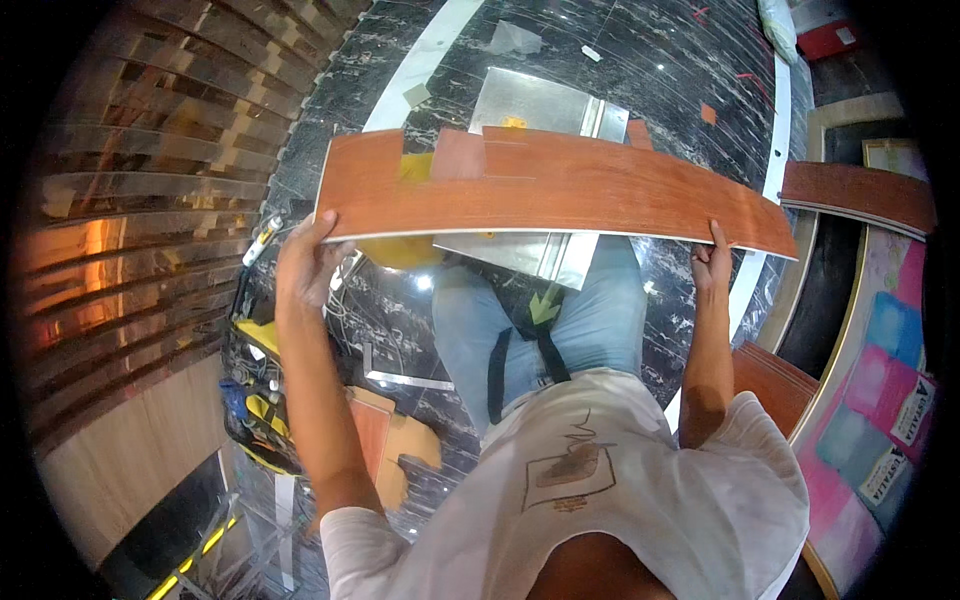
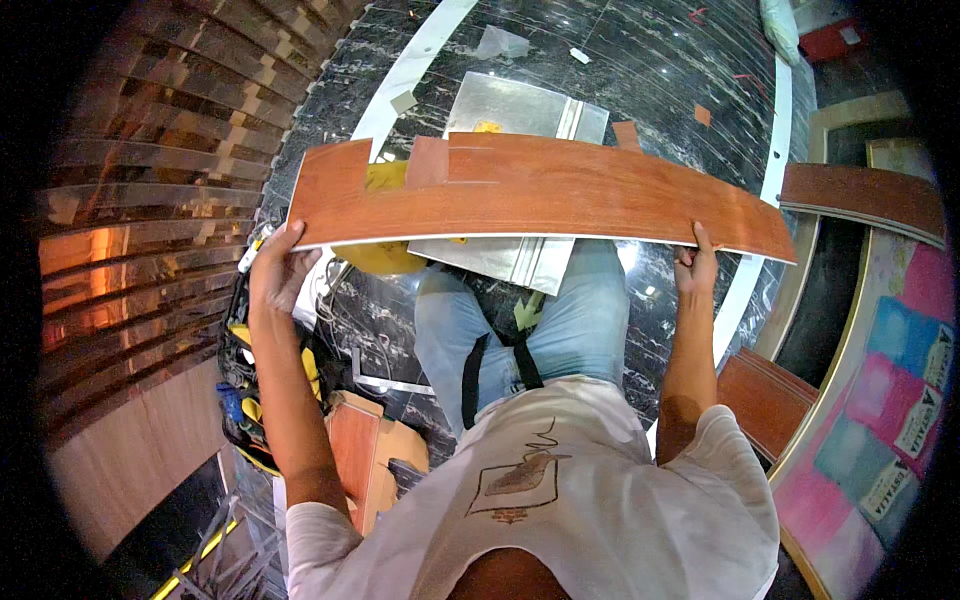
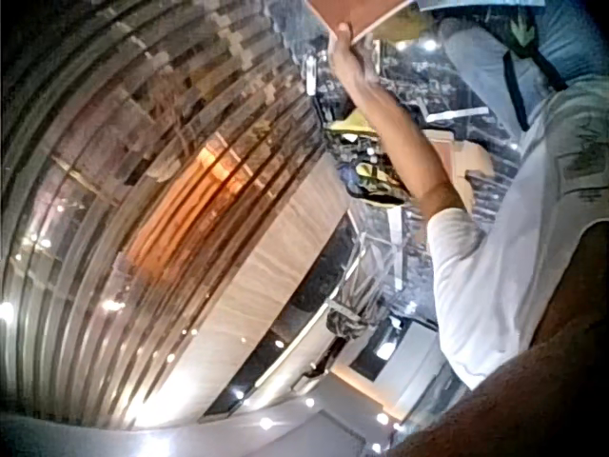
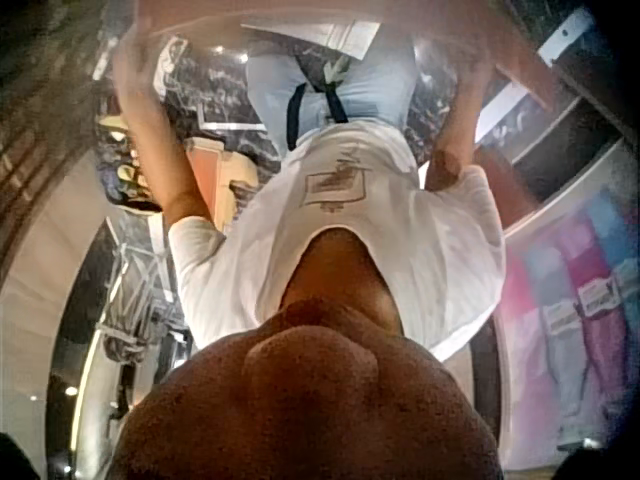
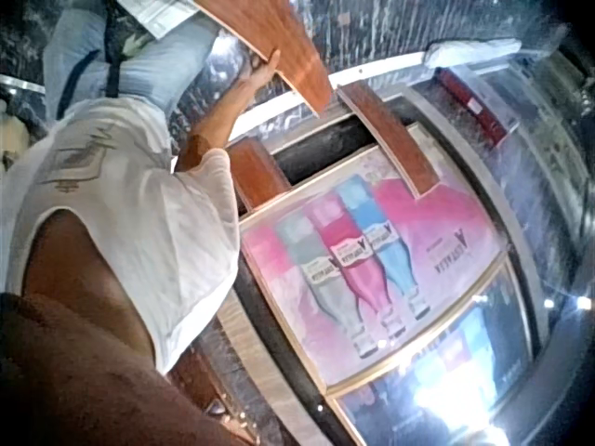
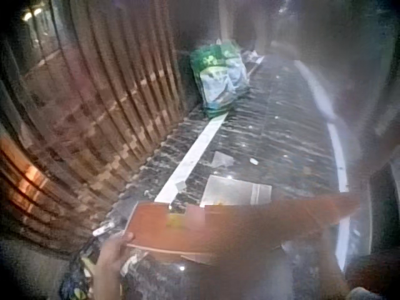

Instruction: The person measures a flooring plank against the existing floor, carries it to a table saw, and makes two perpendicular cuts to create an L-shaped notch before showing the final piece.

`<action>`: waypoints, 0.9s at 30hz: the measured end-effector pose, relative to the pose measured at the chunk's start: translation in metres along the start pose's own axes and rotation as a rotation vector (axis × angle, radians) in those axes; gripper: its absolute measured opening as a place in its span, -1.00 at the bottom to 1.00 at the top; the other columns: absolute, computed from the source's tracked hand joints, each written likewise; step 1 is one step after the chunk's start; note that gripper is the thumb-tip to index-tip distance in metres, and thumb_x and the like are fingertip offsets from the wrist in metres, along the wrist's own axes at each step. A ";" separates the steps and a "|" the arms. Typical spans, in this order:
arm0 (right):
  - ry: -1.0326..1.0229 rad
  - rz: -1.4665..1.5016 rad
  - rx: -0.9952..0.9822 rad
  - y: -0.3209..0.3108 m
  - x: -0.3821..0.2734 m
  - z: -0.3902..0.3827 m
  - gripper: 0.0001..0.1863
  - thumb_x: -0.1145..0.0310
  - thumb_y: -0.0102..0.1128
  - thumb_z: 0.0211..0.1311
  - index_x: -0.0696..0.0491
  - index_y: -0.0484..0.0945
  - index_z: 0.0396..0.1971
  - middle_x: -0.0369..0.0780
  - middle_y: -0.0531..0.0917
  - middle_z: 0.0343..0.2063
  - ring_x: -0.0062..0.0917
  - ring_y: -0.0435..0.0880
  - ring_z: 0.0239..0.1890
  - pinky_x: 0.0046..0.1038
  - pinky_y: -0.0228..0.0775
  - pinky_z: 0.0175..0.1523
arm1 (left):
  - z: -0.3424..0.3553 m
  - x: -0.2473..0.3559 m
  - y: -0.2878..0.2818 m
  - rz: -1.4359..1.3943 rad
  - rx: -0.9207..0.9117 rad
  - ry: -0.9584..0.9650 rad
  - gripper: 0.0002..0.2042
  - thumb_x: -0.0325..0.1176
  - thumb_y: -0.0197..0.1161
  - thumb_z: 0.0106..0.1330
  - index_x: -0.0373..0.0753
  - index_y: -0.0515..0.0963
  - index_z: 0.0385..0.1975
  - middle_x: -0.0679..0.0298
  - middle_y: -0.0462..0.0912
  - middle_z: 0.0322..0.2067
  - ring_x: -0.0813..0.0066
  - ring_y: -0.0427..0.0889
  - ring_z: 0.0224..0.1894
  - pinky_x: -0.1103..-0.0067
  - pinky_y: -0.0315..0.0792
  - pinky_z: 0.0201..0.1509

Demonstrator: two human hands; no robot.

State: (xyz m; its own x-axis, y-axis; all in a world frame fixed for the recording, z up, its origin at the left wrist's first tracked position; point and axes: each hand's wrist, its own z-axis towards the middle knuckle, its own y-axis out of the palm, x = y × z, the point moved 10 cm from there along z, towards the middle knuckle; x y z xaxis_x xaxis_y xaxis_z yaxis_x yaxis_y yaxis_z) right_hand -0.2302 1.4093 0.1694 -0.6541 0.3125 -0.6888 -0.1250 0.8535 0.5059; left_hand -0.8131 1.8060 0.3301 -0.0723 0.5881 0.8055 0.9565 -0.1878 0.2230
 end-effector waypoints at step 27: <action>0.152 0.115 0.195 0.006 0.066 -0.068 -0.86 0.45 0.30 0.32 -0.05 0.50 -0.39 -0.41 0.45 -0.57 -0.67 0.11 -0.72 -0.63 -0.05 -0.63 | 0.144 -0.061 0.073 -0.208 -0.048 0.102 -0.68 -0.52 0.20 0.39 -0.48 0.43 0.10 0.02 0.60 0.03 0.14 0.64 0.05 0.23 0.57 0.17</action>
State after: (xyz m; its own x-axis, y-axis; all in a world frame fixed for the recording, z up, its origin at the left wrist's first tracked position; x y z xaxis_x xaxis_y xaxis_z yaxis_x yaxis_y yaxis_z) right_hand -0.3247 1.4068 0.1620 -0.7620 0.3588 -0.5391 0.0931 0.8846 0.4570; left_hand -0.6981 1.8699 0.2187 -0.2975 0.5356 0.7903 0.9037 -0.1090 0.4141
